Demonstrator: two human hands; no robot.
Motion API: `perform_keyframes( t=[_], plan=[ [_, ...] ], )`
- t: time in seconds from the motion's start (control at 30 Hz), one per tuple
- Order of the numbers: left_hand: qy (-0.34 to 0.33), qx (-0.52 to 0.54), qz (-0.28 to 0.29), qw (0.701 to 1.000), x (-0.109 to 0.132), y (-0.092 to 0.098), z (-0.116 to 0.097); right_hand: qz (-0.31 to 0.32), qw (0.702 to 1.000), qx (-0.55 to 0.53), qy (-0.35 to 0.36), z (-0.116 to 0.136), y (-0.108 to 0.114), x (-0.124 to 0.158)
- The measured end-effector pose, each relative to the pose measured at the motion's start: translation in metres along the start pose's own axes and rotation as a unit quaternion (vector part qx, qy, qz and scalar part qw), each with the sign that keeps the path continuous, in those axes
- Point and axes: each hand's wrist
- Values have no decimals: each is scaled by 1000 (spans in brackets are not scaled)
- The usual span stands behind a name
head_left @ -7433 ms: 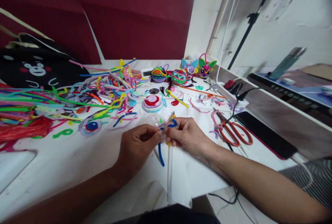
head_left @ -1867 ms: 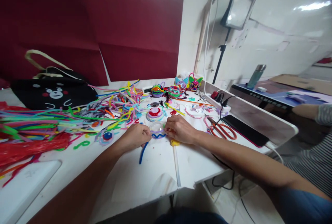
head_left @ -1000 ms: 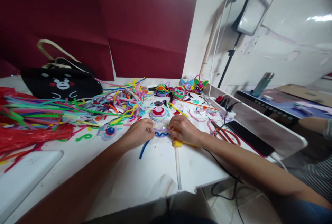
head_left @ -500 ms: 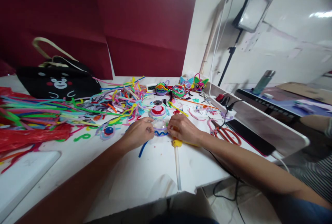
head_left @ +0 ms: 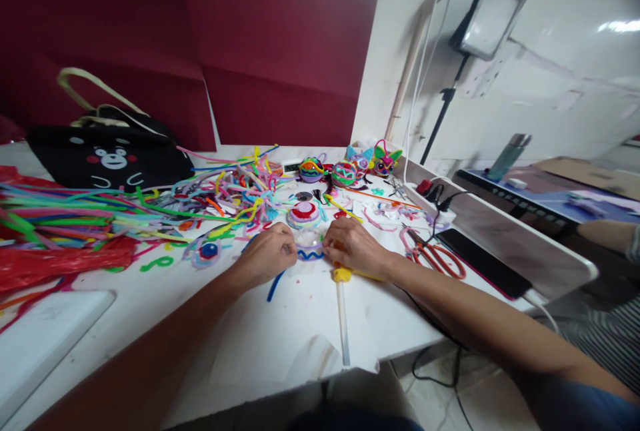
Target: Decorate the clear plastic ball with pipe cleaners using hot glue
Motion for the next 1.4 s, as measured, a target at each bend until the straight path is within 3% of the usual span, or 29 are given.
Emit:
perform_keyframes(
  t=[0.8, 1.1, 1.4],
  plan=[
    [-8, -23, -30, 999, 0, -1, 0, -12, 1000, 1, 3, 0, 8, 4],
    [-32, -36, -25, 999, 8, 8, -14, -66, 996, -57, 1, 16, 16, -3],
    [-38, 28, -6, 999, 17, 12, -29, 2, 999, -42, 4, 34, 15, -15]
  ],
)
Point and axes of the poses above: each hand's wrist, its own x-axis away from the middle knuckle, its own y-axis out of the back of the hand, z = x × y, and after that the axes turned 15 degrees about y, right-handed
